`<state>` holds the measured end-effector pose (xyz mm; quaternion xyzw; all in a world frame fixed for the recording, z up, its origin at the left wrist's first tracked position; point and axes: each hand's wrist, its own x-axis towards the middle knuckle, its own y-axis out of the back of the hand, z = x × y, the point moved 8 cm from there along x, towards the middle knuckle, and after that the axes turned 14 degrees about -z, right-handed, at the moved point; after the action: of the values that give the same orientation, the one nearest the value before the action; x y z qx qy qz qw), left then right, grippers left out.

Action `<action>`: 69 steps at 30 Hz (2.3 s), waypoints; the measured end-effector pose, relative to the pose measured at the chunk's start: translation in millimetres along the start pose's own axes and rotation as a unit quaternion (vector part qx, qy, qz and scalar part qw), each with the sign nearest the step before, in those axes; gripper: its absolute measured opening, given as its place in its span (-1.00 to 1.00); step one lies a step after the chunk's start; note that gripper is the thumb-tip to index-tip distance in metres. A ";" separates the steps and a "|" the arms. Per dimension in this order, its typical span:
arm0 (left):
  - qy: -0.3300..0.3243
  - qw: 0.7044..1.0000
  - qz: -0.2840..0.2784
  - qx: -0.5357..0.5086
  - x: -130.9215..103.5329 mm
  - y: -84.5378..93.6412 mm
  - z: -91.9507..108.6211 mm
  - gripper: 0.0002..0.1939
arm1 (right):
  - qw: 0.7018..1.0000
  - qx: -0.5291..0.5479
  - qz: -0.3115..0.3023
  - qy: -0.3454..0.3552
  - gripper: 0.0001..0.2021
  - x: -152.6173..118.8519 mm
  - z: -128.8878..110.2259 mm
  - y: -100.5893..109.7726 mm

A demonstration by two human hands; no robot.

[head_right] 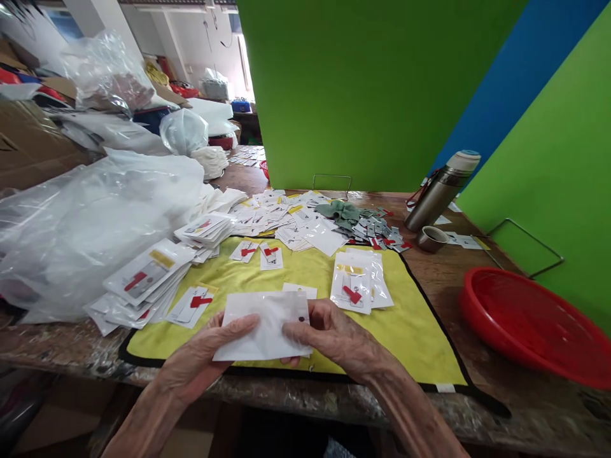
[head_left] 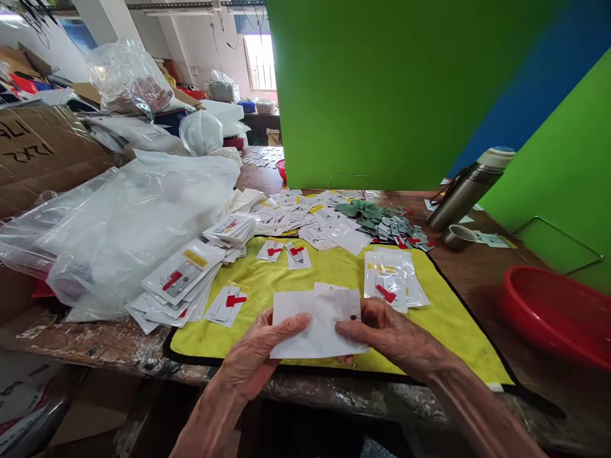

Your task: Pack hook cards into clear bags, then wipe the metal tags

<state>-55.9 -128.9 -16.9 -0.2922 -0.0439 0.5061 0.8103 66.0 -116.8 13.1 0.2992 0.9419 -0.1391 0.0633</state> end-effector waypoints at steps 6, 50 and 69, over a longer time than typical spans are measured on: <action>-0.020 0.994 0.024 0.101 -3.8 4.0 -2.3 -0.64 | 0.998 -0.038 0.044 -0.021 -0.68 -1.2 13.9 9.5; -0.105 0.900 0.248 0.342 -81.1 70.1 26.6 -0.67 | 0.921 -0.385 -0.049 -0.024 -0.85 109.8 -5.5 -31.9; -0.122 0.936 0.317 -0.089 -84.6 125.2 16.5 -0.40 | 0.840 -0.533 0.089 -0.057 -0.78 191.3 2.3 -37.9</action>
<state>-202.3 -153.6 -49.1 -0.2973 -0.0923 0.7628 0.5668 -111.4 -42.7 -19.4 0.2935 0.8347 0.3732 0.2790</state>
